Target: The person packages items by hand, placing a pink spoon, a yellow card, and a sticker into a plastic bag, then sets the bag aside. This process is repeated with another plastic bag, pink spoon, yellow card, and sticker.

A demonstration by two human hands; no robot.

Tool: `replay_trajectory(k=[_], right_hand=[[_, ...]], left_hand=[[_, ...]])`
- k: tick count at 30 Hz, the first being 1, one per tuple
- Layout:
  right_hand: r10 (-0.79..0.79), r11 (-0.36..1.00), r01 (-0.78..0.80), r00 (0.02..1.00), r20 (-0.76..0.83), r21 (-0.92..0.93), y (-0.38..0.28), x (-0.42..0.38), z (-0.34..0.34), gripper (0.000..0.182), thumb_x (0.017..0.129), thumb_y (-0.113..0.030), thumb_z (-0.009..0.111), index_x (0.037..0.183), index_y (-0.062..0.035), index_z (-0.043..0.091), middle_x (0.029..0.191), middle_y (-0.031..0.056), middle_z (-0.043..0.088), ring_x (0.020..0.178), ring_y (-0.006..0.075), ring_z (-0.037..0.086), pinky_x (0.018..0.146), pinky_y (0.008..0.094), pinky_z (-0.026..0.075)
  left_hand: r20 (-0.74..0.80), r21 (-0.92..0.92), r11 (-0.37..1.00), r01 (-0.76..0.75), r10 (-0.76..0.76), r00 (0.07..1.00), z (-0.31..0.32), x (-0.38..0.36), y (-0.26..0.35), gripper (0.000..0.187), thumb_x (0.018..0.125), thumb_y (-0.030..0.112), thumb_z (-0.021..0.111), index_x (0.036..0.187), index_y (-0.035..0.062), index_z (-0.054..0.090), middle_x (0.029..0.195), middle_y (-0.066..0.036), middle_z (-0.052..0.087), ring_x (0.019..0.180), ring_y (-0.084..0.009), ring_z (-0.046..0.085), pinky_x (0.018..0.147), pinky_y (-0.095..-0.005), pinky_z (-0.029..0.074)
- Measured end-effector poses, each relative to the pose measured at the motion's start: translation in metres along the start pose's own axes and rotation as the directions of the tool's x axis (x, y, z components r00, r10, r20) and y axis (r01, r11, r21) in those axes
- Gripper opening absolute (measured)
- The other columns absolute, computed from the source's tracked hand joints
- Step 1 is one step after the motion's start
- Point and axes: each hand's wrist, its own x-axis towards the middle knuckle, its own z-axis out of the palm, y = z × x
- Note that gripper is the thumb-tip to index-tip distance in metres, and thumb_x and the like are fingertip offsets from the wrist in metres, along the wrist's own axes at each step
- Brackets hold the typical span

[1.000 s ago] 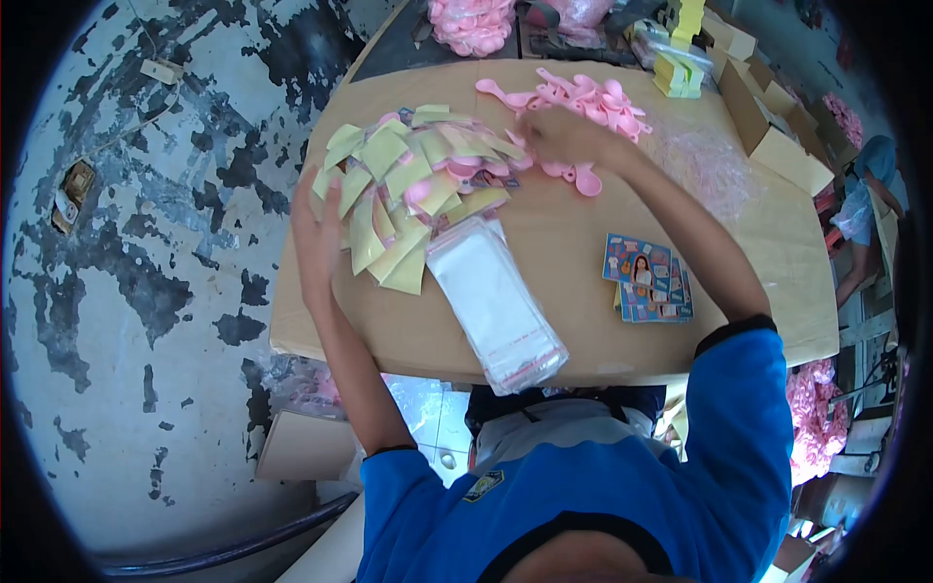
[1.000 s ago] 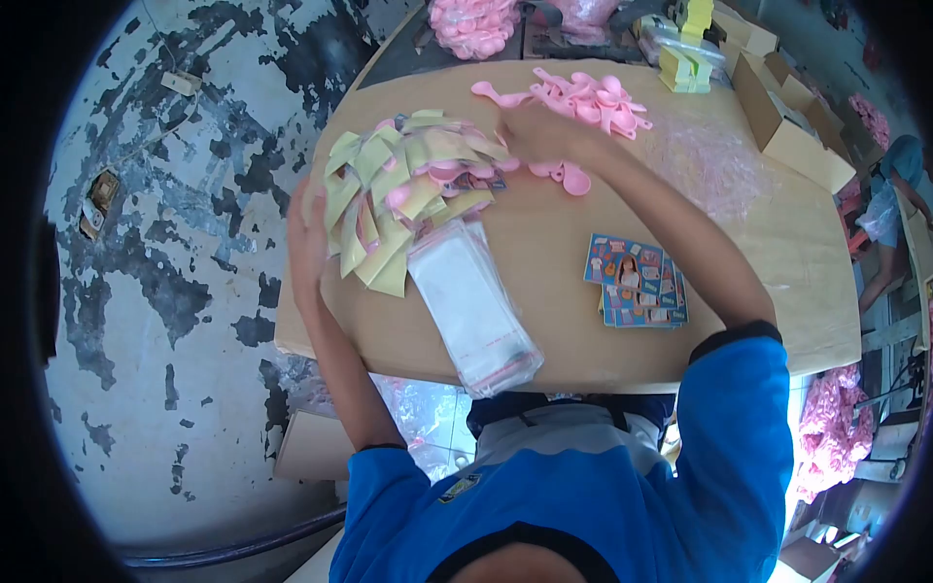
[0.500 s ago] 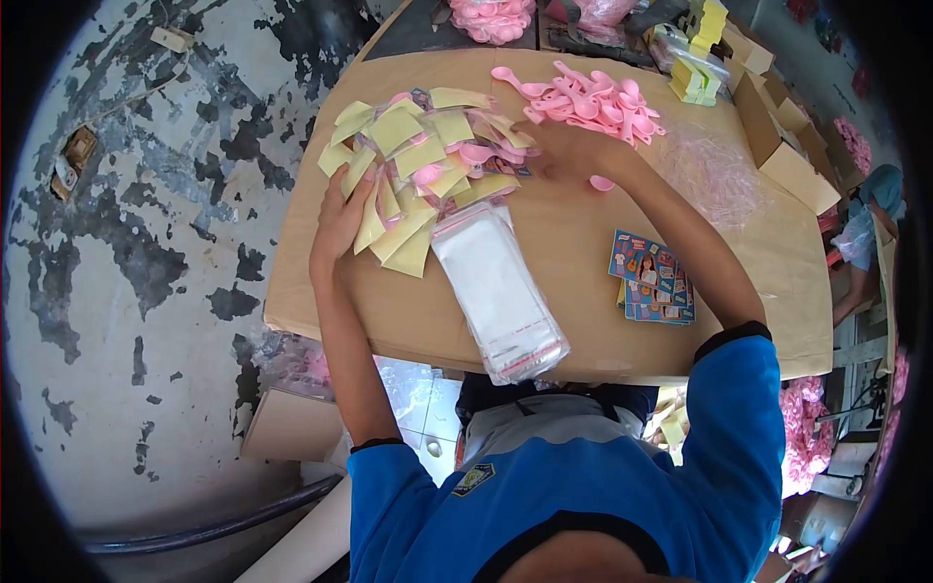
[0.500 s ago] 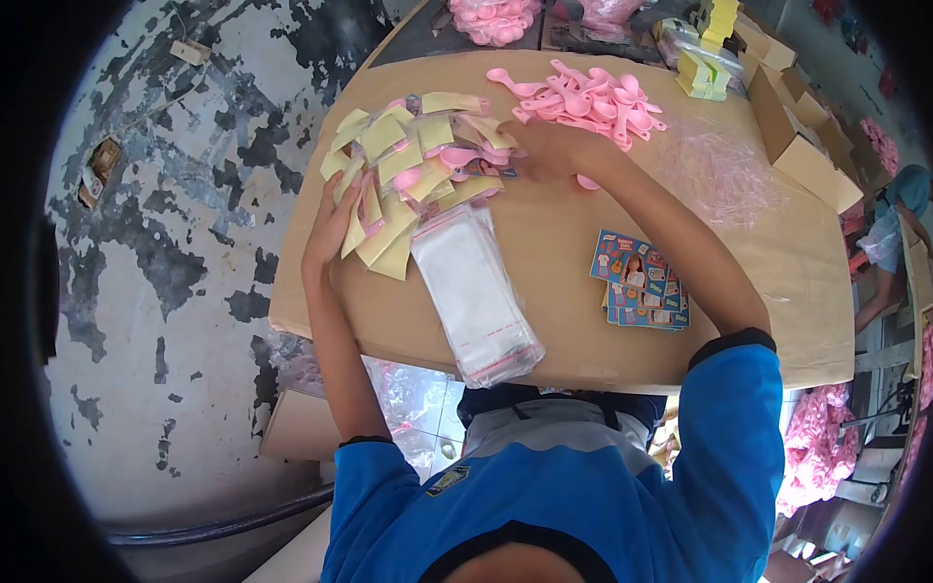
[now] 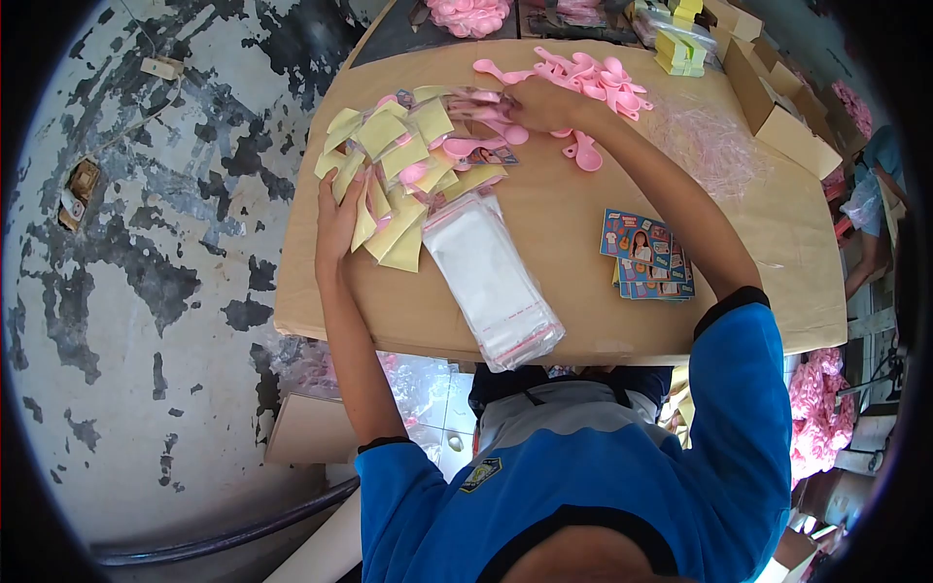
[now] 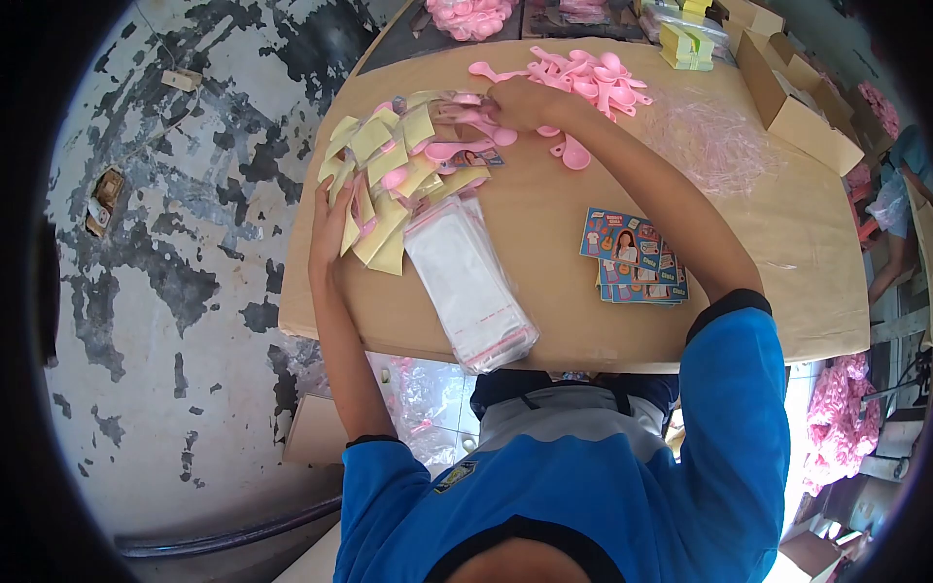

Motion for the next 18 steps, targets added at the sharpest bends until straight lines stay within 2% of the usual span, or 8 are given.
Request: replay_trajectory(k=[2,5,8,11,14,17,18], right_hand=[[-0.083,0.996,0.083,0.996,0.035,0.013,0.000,-0.009,0.001,0.039,0.085,-0.014,0.057,0.121,-0.0005,0.053,0.099,0.0211,0.064,0.090,0.0334,0.064,0.081,0.0385,0.050],[-0.112,0.994,0.112,0.994,-0.012,-0.003,0.000,-0.008,0.025,0.049,0.080,-0.013,0.063,0.126,-0.0016,0.048,0.103,0.0212,0.064,0.094,0.0346,0.063,0.084,0.0381,0.050],[-0.069,0.993,0.059,0.992,-0.109,-0.099,-0.005,-0.001,0.040,0.055,0.075,-0.011,0.068,0.125,-0.0006,0.046,0.103,0.0235,0.063,0.098,0.0353,0.062,0.085,0.0404,0.050],[-0.031,0.997,0.026,0.996,-0.078,-0.074,-0.017,-0.003,0.035,0.055,0.074,-0.009,0.069,0.122,0.0022,0.045,0.101,0.0257,0.062,0.099,0.0357,0.062,0.086,0.0411,0.050],[-0.074,0.980,0.048,0.989,-0.130,-0.193,-0.016,-0.007,0.039,0.057,0.074,-0.010,0.070,0.122,0.0038,0.043,0.099,0.0265,0.062,0.097,0.0368,0.063,0.084,0.0415,0.050],[0.050,0.989,-0.048,0.999,0.016,-0.138,-0.029,-0.016,0.024,0.054,0.078,-0.011,0.068,0.122,0.0050,0.042,0.099,0.0269,0.063,0.094,0.0382,0.063,0.080,0.0420,0.051],[0.075,0.991,-0.073,0.997,0.011,-0.116,-0.026,-0.017,0.026,0.055,0.078,-0.011,0.068,0.124,0.0052,0.041,0.099,0.0271,0.063,0.094,0.0381,0.064,0.080,0.0422,0.051]], left_hand=[[-0.003,0.008,1.000,0.007,-0.007,1.000,0.000,0.002,-0.003,0.077,0.088,0.045,0.064,0.138,-0.0058,0.034,0.132,-0.025,0.047,0.121,-0.0276,0.049,0.100,-0.0326,0.039],[-0.013,0.001,1.000,0.010,-0.010,1.000,0.002,0.001,0.000,0.078,0.088,0.046,0.064,0.139,-0.0053,0.033,0.132,-0.024,0.047,0.121,-0.0278,0.049,0.100,-0.0325,0.039],[-0.024,0.028,0.999,0.024,-0.023,0.999,0.003,-0.001,0.003,0.080,0.087,0.046,0.064,0.139,-0.0051,0.032,0.133,-0.024,0.047,0.121,-0.0282,0.049,0.100,-0.0325,0.039],[-0.031,0.055,0.998,0.034,-0.033,0.999,0.001,-0.001,0.001,0.082,0.086,0.048,0.064,0.139,-0.0053,0.031,0.133,-0.024,0.047,0.121,-0.0285,0.050,0.101,-0.0329,0.039],[-0.033,0.022,0.999,0.029,-0.029,0.999,0.002,-0.003,0.004,0.083,0.086,0.049,0.063,0.139,-0.0055,0.031,0.133,-0.024,0.048,0.120,-0.0287,0.051,0.101,-0.0333,0.038],[-0.034,0.010,1.000,0.026,-0.025,0.999,0.003,-0.003,0.003,0.083,0.086,0.049,0.063,0.139,-0.0056,0.032,0.133,-0.024,0.048,0.120,-0.0288,0.051,0.101,-0.0334,0.038],[-0.038,0.013,1.000,0.027,-0.027,0.999,0.003,-0.002,0.001,0.083,0.085,0.049,0.064,0.139,-0.0057,0.032,0.132,-0.024,0.048,0.120,-0.0288,0.051,0.101,-0.0334,0.038]])
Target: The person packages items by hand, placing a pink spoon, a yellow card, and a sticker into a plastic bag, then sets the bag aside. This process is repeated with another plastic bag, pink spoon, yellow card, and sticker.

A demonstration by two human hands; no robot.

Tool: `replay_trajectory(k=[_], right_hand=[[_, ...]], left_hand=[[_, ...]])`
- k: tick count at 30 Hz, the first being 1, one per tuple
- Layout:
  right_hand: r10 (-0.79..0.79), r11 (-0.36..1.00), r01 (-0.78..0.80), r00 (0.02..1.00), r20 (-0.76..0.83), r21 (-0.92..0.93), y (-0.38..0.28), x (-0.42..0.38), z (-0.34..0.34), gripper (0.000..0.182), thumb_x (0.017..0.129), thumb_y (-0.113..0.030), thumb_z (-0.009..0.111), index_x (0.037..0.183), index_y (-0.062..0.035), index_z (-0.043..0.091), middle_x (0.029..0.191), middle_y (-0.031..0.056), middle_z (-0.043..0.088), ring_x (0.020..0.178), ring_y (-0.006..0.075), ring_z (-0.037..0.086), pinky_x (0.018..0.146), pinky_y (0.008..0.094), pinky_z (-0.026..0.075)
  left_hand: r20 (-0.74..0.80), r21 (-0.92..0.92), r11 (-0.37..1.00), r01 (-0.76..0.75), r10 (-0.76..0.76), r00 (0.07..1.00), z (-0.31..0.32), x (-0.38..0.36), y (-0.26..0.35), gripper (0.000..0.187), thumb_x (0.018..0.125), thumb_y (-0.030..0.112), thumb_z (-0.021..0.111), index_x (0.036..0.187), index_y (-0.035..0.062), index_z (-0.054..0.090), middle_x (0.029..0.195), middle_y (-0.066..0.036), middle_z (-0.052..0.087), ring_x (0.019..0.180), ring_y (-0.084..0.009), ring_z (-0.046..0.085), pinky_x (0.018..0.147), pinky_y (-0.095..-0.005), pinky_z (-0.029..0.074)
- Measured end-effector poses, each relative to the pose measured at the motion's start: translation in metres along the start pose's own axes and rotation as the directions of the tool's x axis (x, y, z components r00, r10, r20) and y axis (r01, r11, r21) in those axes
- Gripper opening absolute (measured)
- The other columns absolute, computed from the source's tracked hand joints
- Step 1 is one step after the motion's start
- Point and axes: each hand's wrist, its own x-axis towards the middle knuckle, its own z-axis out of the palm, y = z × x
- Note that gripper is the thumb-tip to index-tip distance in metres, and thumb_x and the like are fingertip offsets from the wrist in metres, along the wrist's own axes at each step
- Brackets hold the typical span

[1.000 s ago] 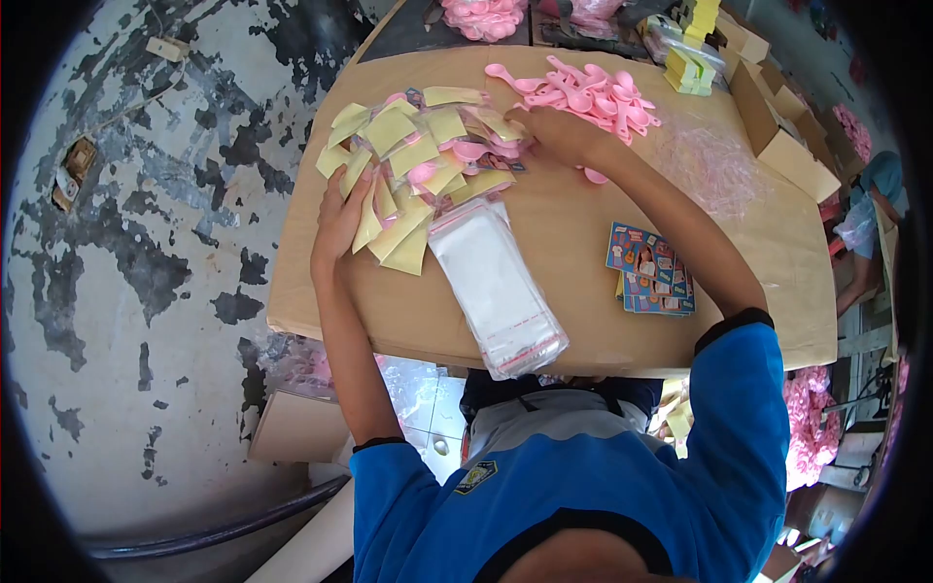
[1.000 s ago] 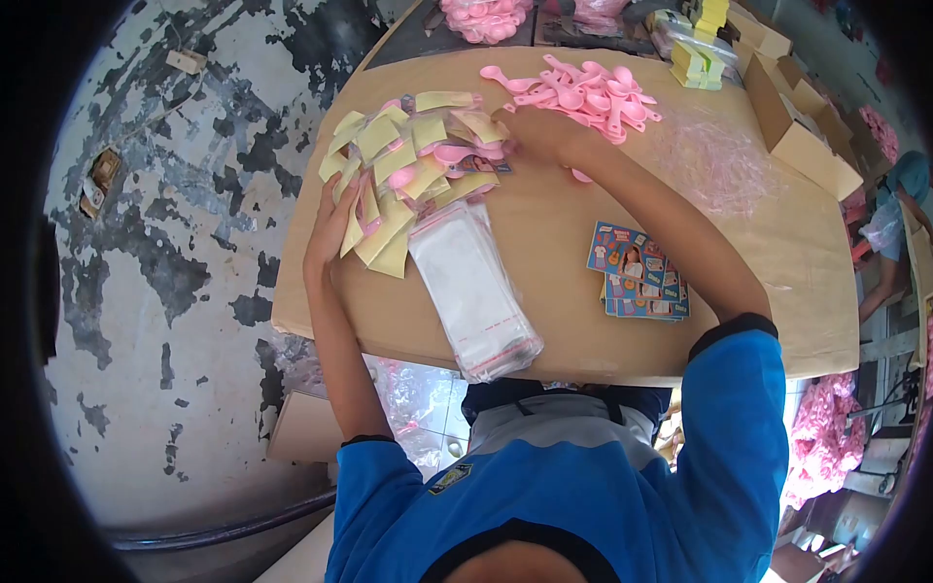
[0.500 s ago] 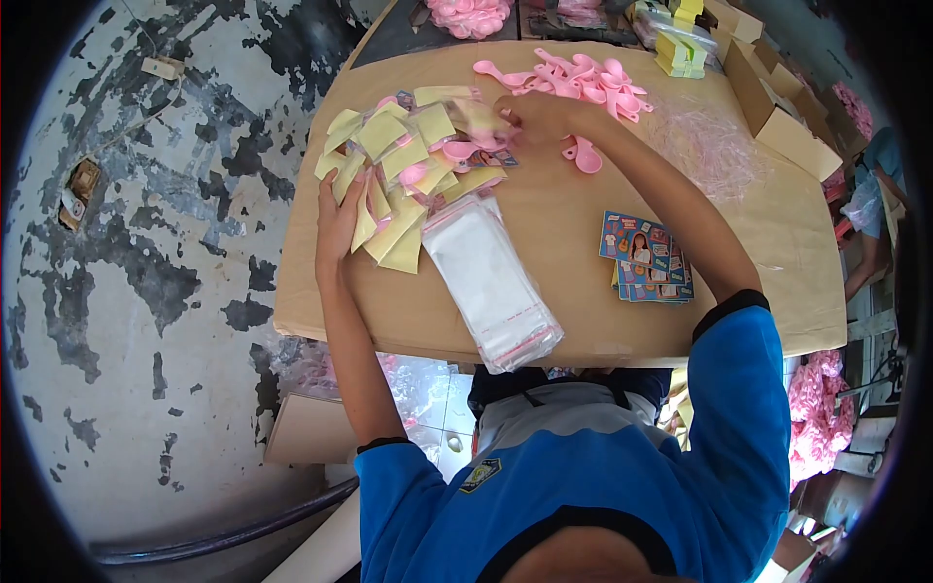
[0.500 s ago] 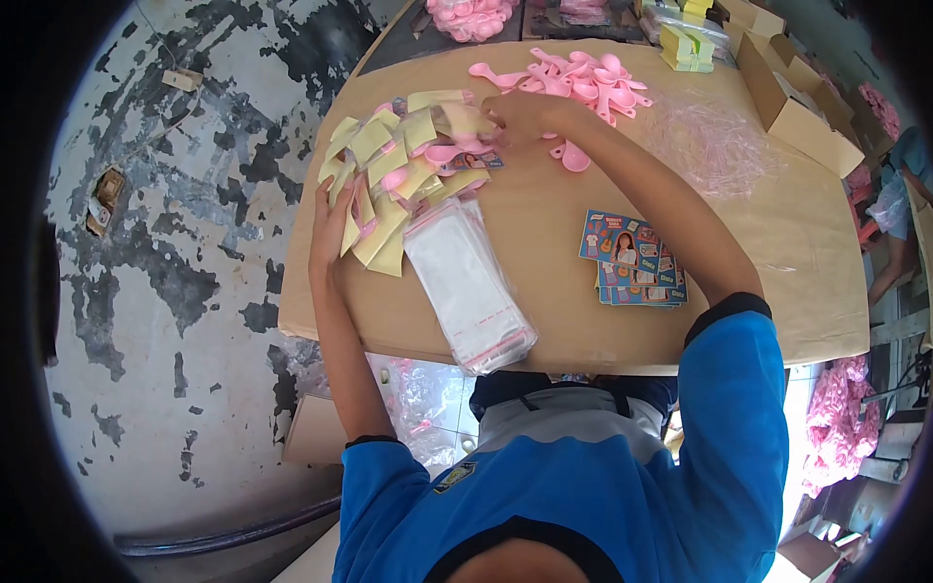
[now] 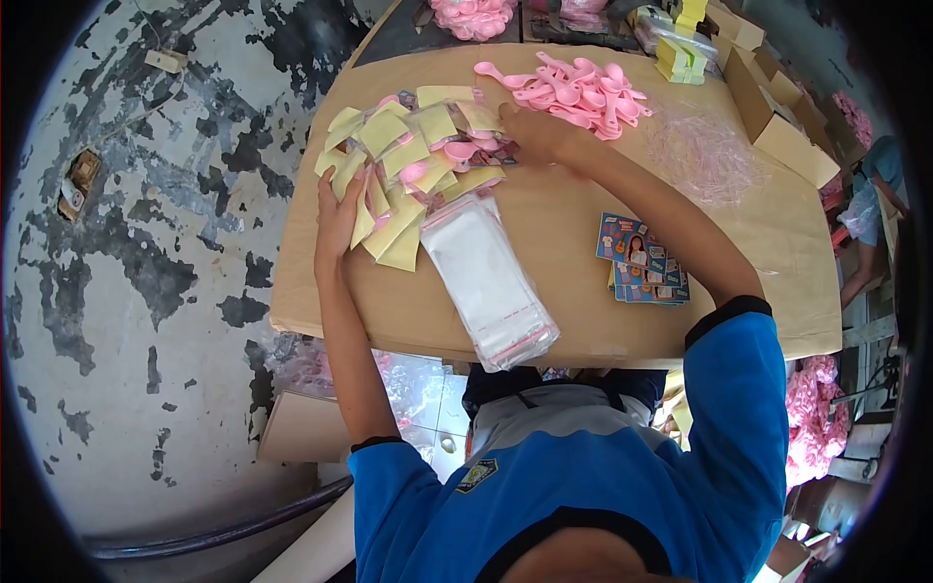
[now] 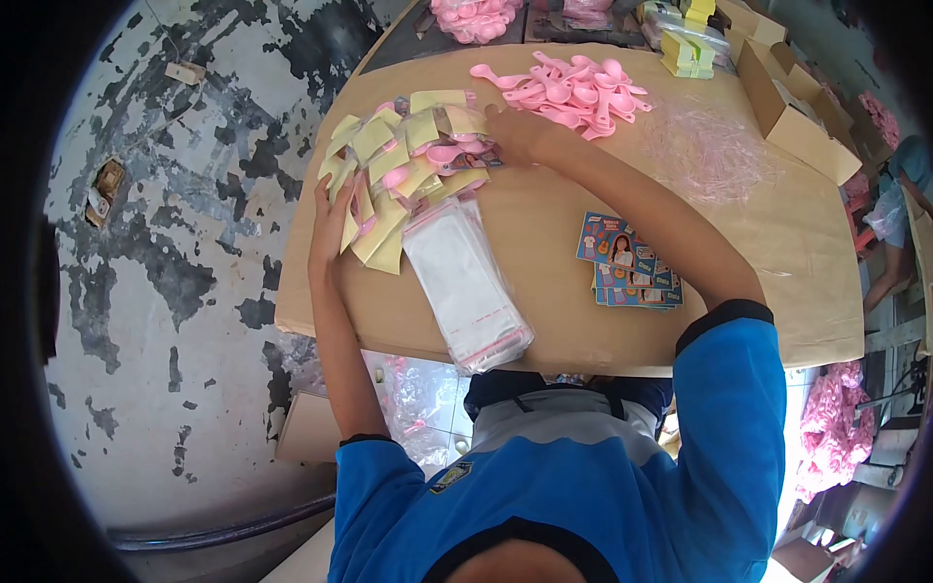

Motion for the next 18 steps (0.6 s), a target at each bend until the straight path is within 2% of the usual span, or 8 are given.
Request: replay_trajectory(k=[5,8,11,13,16,17,18], right_hand=[[0.172,0.981,-0.172,0.985,0.007,0.091,0.003,-0.017,-0.001,0.063,0.080,-0.016,0.067,0.129,0.0088,0.035,0.098,0.0280,0.064,0.092,0.0364,0.064,0.078,0.0419,0.051],[0.065,0.997,-0.065,0.998,-0.009,0.045,0.014,-0.033,-0.017,0.064,0.079,-0.020,0.068,0.131,0.0040,0.039,0.100,0.0239,0.065,0.092,0.0345,0.065,0.079,0.0416,0.051],[-0.032,0.996,0.041,0.993,0.112,-0.079,0.027,-0.051,-0.057,0.045,0.078,-0.021,0.068,0.117,-0.0013,0.054,0.098,0.0167,0.067,0.091,0.0313,0.066,0.076,0.0411,0.053],[0.043,0.964,-0.017,0.994,0.096,-0.265,0.028,-0.066,-0.088,0.040,0.077,-0.018,0.068,0.115,-0.0089,0.059,0.098,0.0116,0.068,0.090,0.0273,0.066,0.075,0.0395,0.052],[0.258,0.900,-0.241,0.966,-0.001,-0.362,0.046,-0.050,-0.106,0.056,0.078,-0.026,0.073,0.127,-0.0084,0.053,0.105,0.0164,0.066,0.098,0.0279,0.064,0.084,0.0377,0.050],[0.143,0.977,-0.151,0.988,-0.058,-0.151,0.047,-0.045,-0.100,0.054,0.080,-0.031,0.069,0.127,-0.0084,0.054,0.107,0.0158,0.066,0.100,0.0279,0.063,0.084,0.0388,0.050],[0.044,0.998,-0.036,0.989,-0.141,0.061,0.042,-0.037,-0.087,0.053,0.083,-0.037,0.066,0.127,-0.0084,0.054,0.108,0.0151,0.065,0.102,0.0278,0.063,0.085,0.0399,0.049]], left_hand=[[-0.007,0.027,0.999,-0.027,0.027,1.000,-0.001,0.008,-0.017,0.084,0.084,0.051,0.064,0.139,-0.0047,0.034,0.133,-0.025,0.048,0.122,-0.0305,0.049,0.102,-0.0347,0.037],[-0.009,0.031,0.998,-0.049,0.050,0.999,-0.002,0.016,-0.029,0.085,0.083,0.054,0.063,0.140,-0.0034,0.034,0.134,-0.025,0.047,0.123,-0.0316,0.048,0.103,-0.0365,0.036],[-0.019,0.069,0.996,-0.064,0.065,0.998,-0.003,0.022,-0.041,0.086,0.083,0.055,0.063,0.140,-0.0028,0.034,0.134,-0.026,0.046,0.124,-0.0324,0.048,0.104,-0.0381,0.036],[-0.030,0.088,0.994,-0.057,0.060,0.998,-0.004,0.022,-0.042,0.087,0.082,0.055,0.063,0.140,-0.0027,0.034,0.134,-0.026,0.046,0.124,-0.0332,0.048,0.104,-0.0389,0.036],[-0.048,0.066,0.997,-0.041,0.044,0.998,-0.002,0.015,-0.027,0.088,0.081,0.055,0.065,0.140,-0.0030,0.034,0.134,-0.028,0.045,0.123,-0.0355,0.048,0.104,-0.0395,0.037],[-0.053,0.048,0.998,-0.044,0.047,0.997,-0.001,0.012,-0.020,0.089,0.080,0.056,0.065,0.140,-0.0031,0.035,0.134,-0.028,0.044,0.123,-0.0366,0.048,0.104,-0.0394,0.037],[-0.055,0.031,0.998,-0.050,0.051,0.997,0.000,0.011,-0.014,0.090,0.080,0.057,0.066,0.140,-0.0032,0.035,0.134,-0.029,0.043,0.122,-0.0376,0.048,0.103,-0.0392,0.037]])
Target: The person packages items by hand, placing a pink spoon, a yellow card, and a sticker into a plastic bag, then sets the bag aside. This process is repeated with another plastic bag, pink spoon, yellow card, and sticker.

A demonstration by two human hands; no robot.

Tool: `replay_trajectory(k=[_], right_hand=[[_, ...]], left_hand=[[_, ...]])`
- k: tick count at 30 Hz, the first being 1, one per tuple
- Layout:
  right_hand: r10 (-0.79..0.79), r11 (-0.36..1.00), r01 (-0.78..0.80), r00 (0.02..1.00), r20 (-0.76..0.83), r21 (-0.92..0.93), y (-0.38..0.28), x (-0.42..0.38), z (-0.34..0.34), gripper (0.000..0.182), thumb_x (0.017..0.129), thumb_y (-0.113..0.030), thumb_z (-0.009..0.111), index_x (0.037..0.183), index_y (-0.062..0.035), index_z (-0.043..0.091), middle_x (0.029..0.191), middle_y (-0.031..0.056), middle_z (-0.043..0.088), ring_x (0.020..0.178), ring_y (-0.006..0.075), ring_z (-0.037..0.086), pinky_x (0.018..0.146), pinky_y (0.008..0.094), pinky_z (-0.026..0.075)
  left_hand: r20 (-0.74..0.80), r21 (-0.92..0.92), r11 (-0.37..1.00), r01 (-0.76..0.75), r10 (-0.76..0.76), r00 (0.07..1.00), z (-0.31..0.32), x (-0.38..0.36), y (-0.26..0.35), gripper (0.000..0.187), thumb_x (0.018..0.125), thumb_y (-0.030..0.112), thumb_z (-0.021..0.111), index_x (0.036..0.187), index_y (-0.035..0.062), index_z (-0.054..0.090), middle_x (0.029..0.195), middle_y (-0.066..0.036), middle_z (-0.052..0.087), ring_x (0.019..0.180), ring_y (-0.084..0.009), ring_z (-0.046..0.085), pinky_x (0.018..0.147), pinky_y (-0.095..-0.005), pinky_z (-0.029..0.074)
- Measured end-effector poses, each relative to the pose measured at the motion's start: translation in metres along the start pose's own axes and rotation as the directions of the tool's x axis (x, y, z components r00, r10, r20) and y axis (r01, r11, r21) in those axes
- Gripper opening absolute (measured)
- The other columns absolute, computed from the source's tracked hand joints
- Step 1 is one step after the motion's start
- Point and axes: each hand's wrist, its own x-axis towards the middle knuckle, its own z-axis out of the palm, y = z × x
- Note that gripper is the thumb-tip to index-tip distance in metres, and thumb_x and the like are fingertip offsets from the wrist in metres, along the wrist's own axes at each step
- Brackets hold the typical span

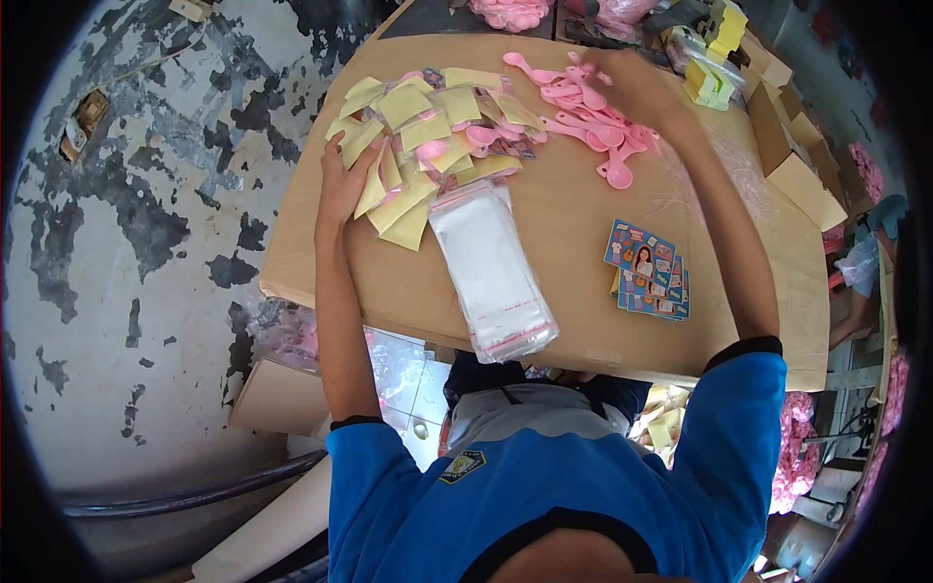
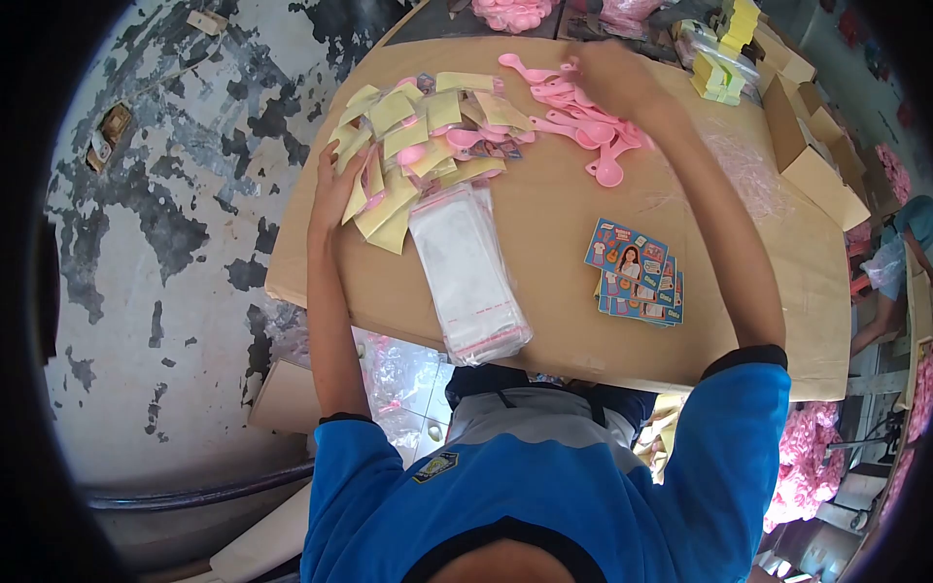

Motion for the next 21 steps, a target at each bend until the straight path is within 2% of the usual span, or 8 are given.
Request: replay_trajectory(k=[1,3,6,9,13,16,19,21], right_hand=[[-0.084,0.971,0.104,0.992,-0.099,0.217,-0.006,0.006,0.015,0.053,0.085,-0.042,0.063,0.126,-0.0084,0.055,0.110,0.0144,0.065,0.104,0.0278,0.062,0.085,0.0410,0.049],[-0.053,0.931,0.035,0.998,0.040,0.364,-0.033,0.018,0.044,0.073,0.090,-0.060,0.049,0.140,-0.0080,0.041,0.124,0.0199,0.058,0.116,0.0319,0.056,0.094,0.0399,0.046],[-0.124,0.907,0.053,0.982,0.144,0.419,-0.059,0.044,0.077,0.093,0.085,-0.073,0.041,0.148,-0.0068,0.025,0.138,0.0233,0.045,0.127,0.0344,0.048,0.102,0.0391,0.041],[-0.178,0.910,0.033,0.932,0.317,0.414,-0.097,0.047,0.063,0.105,0.079,-0.081,0.041,0.149,-0.0049,0.021,0.144,0.0254,0.038,0.131,0.0369,0.042,0.106,0.0406,0.037],[-0.154,0.930,0.033,0.939,0.307,0.366,-0.101,0.075,0.088,0.127,0.064,-0.091,0.044,0.151,-0.0038,0.012,0.144,0.0287,0.036,0.134,0.0399,0.037,0.108,0.0414,0.034],[-0.193,0.936,0.092,0.941,0.278,0.339,-0.104,0.084,0.101,0.125,0.063,-0.087,0.052,0.151,-0.0052,0.015,0.145,0.0271,0.036,0.135,0.0386,0.037,0.108,0.0410,0.034],[-0.190,0.942,0.098,0.944,0.270,0.320,-0.107,0.082,0.105,0.114,0.069,-0.077,0.061,0.150,-0.0087,0.018,0.144,0.0238,0.038,0.134,0.0361,0.038,0.108,0.0399,0.034],[-0.200,0.934,0.111,0.950,0.240,0.338,-0.105,0.083,0.109,0.113,0.069,-0.074,0.063,0.150,-0.0094,0.020,0.143,0.0236,0.039,0.133,0.0363,0.039,0.108,0.0399,0.034]], left_hand=[[0.000,0.012,1.000,0.012,-0.012,1.000,0.001,0.001,0.002,0.091,0.078,0.058,0.066,0.139,-0.0030,0.036,0.135,-0.031,0.041,0.123,-0.0392,0.047,0.104,-0.0402,0.037],[0.000,0.047,0.998,0.039,-0.039,0.999,-0.001,0.001,0.002,0.094,0.076,0.060,0.067,0.139,-0.0026,0.037,0.136,-0.033,0.038,0.124,-0.0424,0.045,0.105,-0.0422,0.035],[-0.140,0.461,0.879,0.119,-0.060,0.988,0.002,-0.007,0.017,0.104,0.070,0.070,0.066,0.140,-0.0017,0.037,0.138,-0.035,0.034,0.129,-0.0461,0.038,0.108,-0.0467,0.031],[-0.141,0.601,0.716,0.355,-0.341,0.929,0.008,-0.016,0.052,0.113,0.064,0.077,0.062,0.142,-0.0010,0.036,0.140,-0.035,0.033,0.133,-0.0481,0.031,0.110,-0.0513,0.025],[0.020,0.648,0.713,0.268,-0.367,0.930,0.001,0.021,0.029,0.107,0.066,0.072,0.061,0.138,-0.0042,0.041,0.126,-0.032,0.052,0.126,-0.0433,0.045,0.104,-0.0403,0.037],[0.191,0.360,0.906,0.221,-0.303,0.934,0.001,0.035,0.024,0.084,0.077,0.057,0.059,0.133,-0.0047,0.047,0.117,-0.025,0.060,0.110,-0.0327,0.059,0.094,-0.0345,0.046],[0.386,0.141,0.952,0.271,-0.305,0.871,0.008,0.036,0.041,0.059,0.090,0.038,0.051,0.135,0.0003,0.045,0.120,-0.013,0.058,0.101,-0.0174,0.060,0.088,-0.0317,0.047],[0.421,-0.133,0.920,0.368,-0.284,0.861,0.008,0.027,0.063,0.055,0.091,0.034,0.048,0.136,0.0037,0.044,0.119,-0.011,0.058,0.100,-0.0177,0.060,0.088,-0.0325,0.047]])
